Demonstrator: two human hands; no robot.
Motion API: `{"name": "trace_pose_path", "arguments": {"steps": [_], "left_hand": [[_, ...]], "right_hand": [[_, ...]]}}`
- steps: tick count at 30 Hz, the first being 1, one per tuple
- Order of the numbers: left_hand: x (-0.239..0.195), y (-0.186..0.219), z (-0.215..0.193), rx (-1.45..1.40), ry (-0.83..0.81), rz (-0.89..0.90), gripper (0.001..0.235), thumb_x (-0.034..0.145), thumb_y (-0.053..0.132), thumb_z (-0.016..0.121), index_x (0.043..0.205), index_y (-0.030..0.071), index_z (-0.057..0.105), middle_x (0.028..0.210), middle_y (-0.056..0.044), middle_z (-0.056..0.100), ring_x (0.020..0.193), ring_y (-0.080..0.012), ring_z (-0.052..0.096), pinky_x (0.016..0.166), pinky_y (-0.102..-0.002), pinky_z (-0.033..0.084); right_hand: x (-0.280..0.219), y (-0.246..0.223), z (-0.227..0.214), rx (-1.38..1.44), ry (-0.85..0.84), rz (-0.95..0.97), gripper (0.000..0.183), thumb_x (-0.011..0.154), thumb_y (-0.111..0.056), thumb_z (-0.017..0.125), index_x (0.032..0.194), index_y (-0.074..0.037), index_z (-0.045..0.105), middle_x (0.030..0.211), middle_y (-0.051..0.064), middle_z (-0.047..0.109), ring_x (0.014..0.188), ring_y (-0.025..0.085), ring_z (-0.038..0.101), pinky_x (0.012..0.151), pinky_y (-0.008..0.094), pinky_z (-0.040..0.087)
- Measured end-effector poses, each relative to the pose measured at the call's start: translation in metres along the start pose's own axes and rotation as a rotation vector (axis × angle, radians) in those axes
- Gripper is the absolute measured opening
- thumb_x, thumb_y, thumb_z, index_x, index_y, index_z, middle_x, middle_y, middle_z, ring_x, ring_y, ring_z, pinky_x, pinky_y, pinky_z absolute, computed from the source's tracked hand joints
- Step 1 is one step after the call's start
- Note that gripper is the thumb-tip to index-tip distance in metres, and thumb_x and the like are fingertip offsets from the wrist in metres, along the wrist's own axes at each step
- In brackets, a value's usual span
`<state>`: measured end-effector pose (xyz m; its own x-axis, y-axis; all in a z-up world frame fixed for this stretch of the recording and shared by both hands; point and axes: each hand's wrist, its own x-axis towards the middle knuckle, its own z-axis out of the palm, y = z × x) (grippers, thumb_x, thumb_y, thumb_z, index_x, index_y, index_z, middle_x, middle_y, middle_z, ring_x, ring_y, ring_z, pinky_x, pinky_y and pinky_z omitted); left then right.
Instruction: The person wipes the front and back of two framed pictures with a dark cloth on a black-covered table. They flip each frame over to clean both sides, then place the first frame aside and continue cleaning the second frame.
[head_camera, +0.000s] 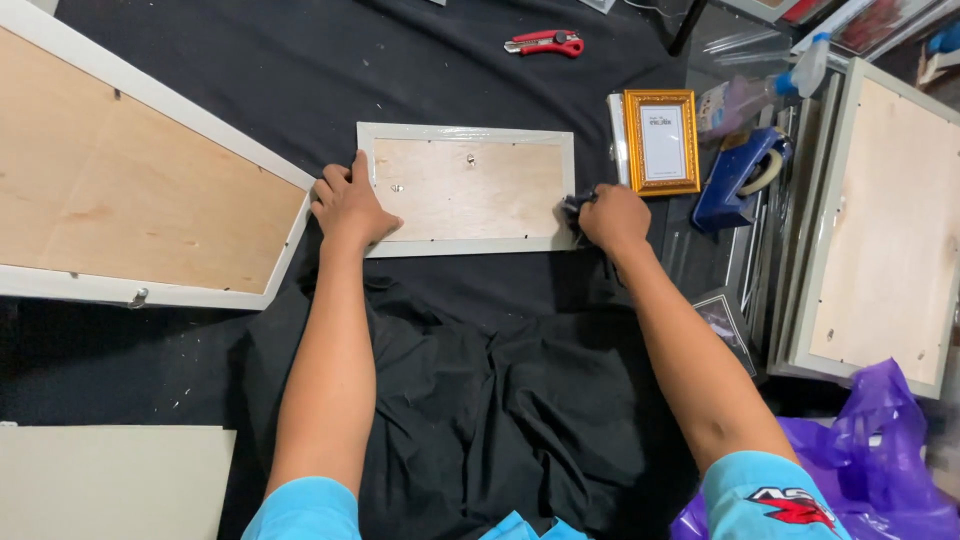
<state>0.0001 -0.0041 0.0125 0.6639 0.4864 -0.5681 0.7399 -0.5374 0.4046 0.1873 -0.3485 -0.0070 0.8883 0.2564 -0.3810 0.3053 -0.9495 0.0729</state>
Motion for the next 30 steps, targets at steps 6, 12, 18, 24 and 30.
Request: {"name": "trace_pose_path", "arguments": {"steps": [6, 12, 18, 24, 30], "left_hand": [[0.000, -0.001, -0.002, -0.020, -0.006, 0.006, 0.113, 0.070, 0.023, 0.090, 0.163, 0.013, 0.027, 0.142, -0.016, 0.036, 0.131, -0.0394, 0.035, 0.102, -0.049, 0.037], [0.001, -0.002, 0.000, -0.023, 0.007, 0.021, 0.110, 0.072, 0.023, 0.090, 0.162, 0.013, 0.029, 0.141, -0.016, 0.036, 0.132, -0.0414, 0.035, 0.101, -0.052, 0.037], [0.001, -0.001, -0.001, -0.031, 0.012, 0.026, 0.109, 0.071, 0.022, 0.091, 0.161, 0.012, 0.030, 0.140, -0.017, 0.037, 0.132, -0.0423, 0.036, 0.103, -0.053, 0.037], [0.009, -0.007, 0.007, -0.060, 0.035, 0.034, 0.106, 0.073, 0.020, 0.088, 0.161, 0.011, 0.030, 0.139, -0.019, 0.040, 0.130, -0.0432, 0.040, 0.101, -0.054, 0.039], [0.017, -0.021, 0.010, -0.226, 0.037, 0.084, 0.070, 0.094, 0.006, 0.060, 0.160, 0.008, 0.037, 0.141, -0.027, 0.045, 0.125, -0.0477, 0.054, 0.096, -0.055, 0.049]], "right_hand": [[0.035, -0.021, -0.014, 0.126, 0.219, -0.232, 0.040, 0.092, -0.010, 0.057, 0.128, -0.005, 0.074, 0.116, 0.023, 0.065, 0.105, 0.046, 0.069, 0.089, 0.052, 0.057], [0.053, -0.035, -0.012, -0.345, 0.046, -0.147, 0.032, 0.081, -0.024, 0.060, 0.101, -0.013, 0.084, 0.092, 0.013, 0.077, 0.092, 0.035, 0.075, 0.081, 0.047, 0.053], [0.012, -0.093, 0.012, -0.002, 0.200, -0.431, 0.049, 0.079, -0.017, 0.067, 0.126, -0.006, 0.076, 0.120, 0.023, 0.066, 0.105, 0.043, 0.068, 0.087, 0.051, 0.061], [0.000, -0.116, 0.036, 0.437, 0.101, -0.361, 0.037, 0.088, -0.026, 0.063, 0.119, -0.013, 0.078, 0.112, 0.015, 0.068, 0.106, 0.041, 0.069, 0.091, 0.048, 0.059], [-0.024, -0.156, 0.078, 0.394, 0.121, -0.567, 0.034, 0.082, -0.026, 0.069, 0.112, -0.017, 0.081, 0.111, 0.011, 0.069, 0.099, 0.040, 0.071, 0.092, 0.045, 0.059]]}}
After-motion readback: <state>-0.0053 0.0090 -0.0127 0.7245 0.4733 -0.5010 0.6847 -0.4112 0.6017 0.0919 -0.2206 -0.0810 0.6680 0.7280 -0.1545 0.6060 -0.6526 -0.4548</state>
